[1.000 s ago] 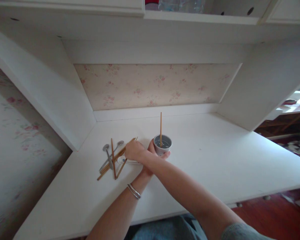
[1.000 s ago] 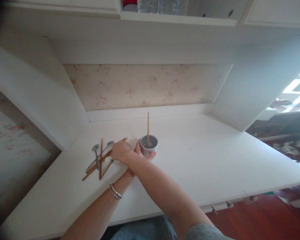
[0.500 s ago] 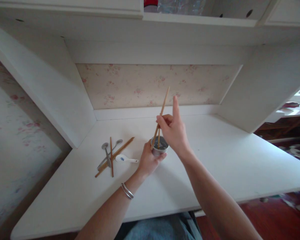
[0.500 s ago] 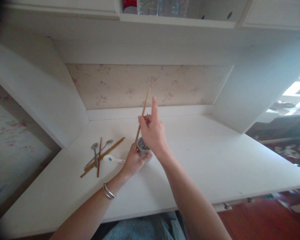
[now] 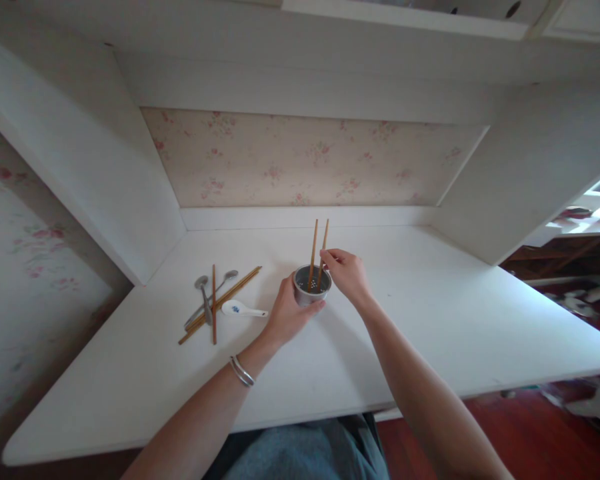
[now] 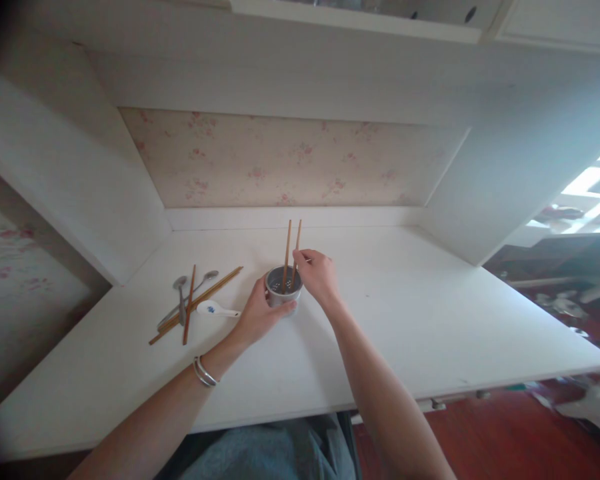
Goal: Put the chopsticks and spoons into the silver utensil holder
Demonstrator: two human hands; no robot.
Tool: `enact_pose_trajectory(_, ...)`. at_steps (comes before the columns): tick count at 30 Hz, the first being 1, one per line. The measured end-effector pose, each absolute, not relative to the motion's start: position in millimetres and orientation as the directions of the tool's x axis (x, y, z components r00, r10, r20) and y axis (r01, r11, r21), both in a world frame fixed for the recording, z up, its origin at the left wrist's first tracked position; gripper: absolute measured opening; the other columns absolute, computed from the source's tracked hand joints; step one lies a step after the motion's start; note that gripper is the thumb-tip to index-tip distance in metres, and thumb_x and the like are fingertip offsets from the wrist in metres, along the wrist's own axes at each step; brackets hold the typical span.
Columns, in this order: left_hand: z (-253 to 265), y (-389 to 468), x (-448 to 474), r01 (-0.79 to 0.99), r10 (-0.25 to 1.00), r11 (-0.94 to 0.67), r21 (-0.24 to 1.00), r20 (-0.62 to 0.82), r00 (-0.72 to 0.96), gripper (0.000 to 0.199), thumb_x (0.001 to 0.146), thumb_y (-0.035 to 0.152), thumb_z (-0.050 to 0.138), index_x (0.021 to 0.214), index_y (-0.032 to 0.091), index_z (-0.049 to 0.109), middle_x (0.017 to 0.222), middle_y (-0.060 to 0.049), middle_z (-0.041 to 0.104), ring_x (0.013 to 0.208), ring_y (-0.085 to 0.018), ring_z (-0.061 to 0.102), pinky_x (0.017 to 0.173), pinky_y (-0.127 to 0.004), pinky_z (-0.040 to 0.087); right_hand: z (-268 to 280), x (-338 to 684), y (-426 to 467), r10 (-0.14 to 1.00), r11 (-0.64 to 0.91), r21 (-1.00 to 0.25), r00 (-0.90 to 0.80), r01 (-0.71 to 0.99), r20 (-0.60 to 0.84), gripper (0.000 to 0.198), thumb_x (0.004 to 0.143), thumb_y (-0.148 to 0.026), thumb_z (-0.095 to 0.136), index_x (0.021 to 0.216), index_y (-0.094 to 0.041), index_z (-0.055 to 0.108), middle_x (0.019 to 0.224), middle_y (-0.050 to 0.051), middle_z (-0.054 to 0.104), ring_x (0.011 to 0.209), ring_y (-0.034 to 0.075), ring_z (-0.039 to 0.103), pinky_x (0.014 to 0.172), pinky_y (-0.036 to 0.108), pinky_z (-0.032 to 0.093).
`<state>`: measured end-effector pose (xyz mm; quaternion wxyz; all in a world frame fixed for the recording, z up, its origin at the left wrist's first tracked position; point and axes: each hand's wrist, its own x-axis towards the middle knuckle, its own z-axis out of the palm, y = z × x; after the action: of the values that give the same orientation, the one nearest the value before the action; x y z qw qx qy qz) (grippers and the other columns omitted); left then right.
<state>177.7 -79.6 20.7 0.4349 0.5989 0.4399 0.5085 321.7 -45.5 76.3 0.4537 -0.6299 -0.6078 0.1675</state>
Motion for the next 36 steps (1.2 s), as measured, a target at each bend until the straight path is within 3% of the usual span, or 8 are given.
enact_pose_trajectory(11, 21, -80, 175, 0.044, 0.971, -0.224, 0.974, 0.219, 0.092, 0.069, 0.058, 0.022, 0.080, 0.122, 0.019, 0.052, 0.119, -0.011, 0.059, 0.113, -0.025, 0.055, 0.097, -0.039, 0.042, 73, 307, -40, 0.918, 0.172, -0.692, 0.141, 0.701, 0.372, 0.034, 0.086, -0.044, 0.048, 0.082, -0.022, 0.074, 0.083, 0.002, 0.073, 0.074, 0.016, 0.065, 0.069, 0.027, 0.045)
enact_pose_trajectory(20, 15, -78, 176, -0.081, 0.959, -0.252, 0.964, 0.260, 0.109, 0.069, 0.058, 0.020, 0.081, 0.121, 0.020, 0.052, 0.120, -0.010, 0.058, 0.114, -0.025, 0.054, 0.099, -0.040, 0.040, 65, 309, -34, 0.951, 0.187, -0.781, 0.089, 0.596, 0.295, 0.026, 0.080, -0.044, 0.057, 0.083, -0.024, 0.074, 0.082, 0.001, 0.073, 0.072, 0.017, 0.065, 0.069, 0.028, 0.047)
enact_pose_trajectory(28, 12, -76, 174, -0.045, 0.955, -0.263, 0.964, 0.266, 0.129, 0.069, 0.061, 0.021, 0.079, 0.124, 0.022, 0.051, 0.123, -0.009, 0.058, 0.117, -0.026, 0.052, 0.102, -0.041, 0.038, 55, 314, -32, 0.983, 0.142, -0.914, 0.057, 0.381, 0.176, 0.039, 0.078, -0.056, 0.058, 0.094, -0.024, 0.072, 0.089, 0.003, 0.073, 0.083, 0.021, 0.066, 0.077, 0.035, 0.051)
enact_pose_trajectory(32, 19, -78, 175, 0.033, 0.942, -0.304, 0.952, 0.295, 0.160, 0.065, 0.067, 0.022, 0.074, 0.127, 0.023, 0.049, 0.126, -0.009, 0.057, 0.119, -0.025, 0.051, 0.104, -0.043, 0.036, 46, 317, -41, 0.987, 0.156, -0.973, 0.001, 0.171, 0.158, 0.050, 0.077, -0.052, 0.062, 0.119, -0.026, 0.060, 0.109, 0.004, 0.068, 0.102, 0.023, 0.062, 0.091, 0.039, 0.048)
enact_pose_trajectory(36, 28, -79, 172, 0.126, 0.916, -0.375, 0.918, 0.346, 0.201, 0.058, 0.073, 0.024, 0.069, 0.127, 0.025, 0.048, 0.125, -0.009, 0.057, 0.116, -0.024, 0.052, 0.102, -0.042, 0.038, 38, 318, -58, 0.985, 0.147, -0.989, -0.096, 0.036, 0.143, 0.081, 0.074, -0.044, 0.071, 0.143, -0.029, 0.031, 0.131, 0.007, 0.054, 0.115, 0.023, 0.055, 0.100, 0.040, 0.043)
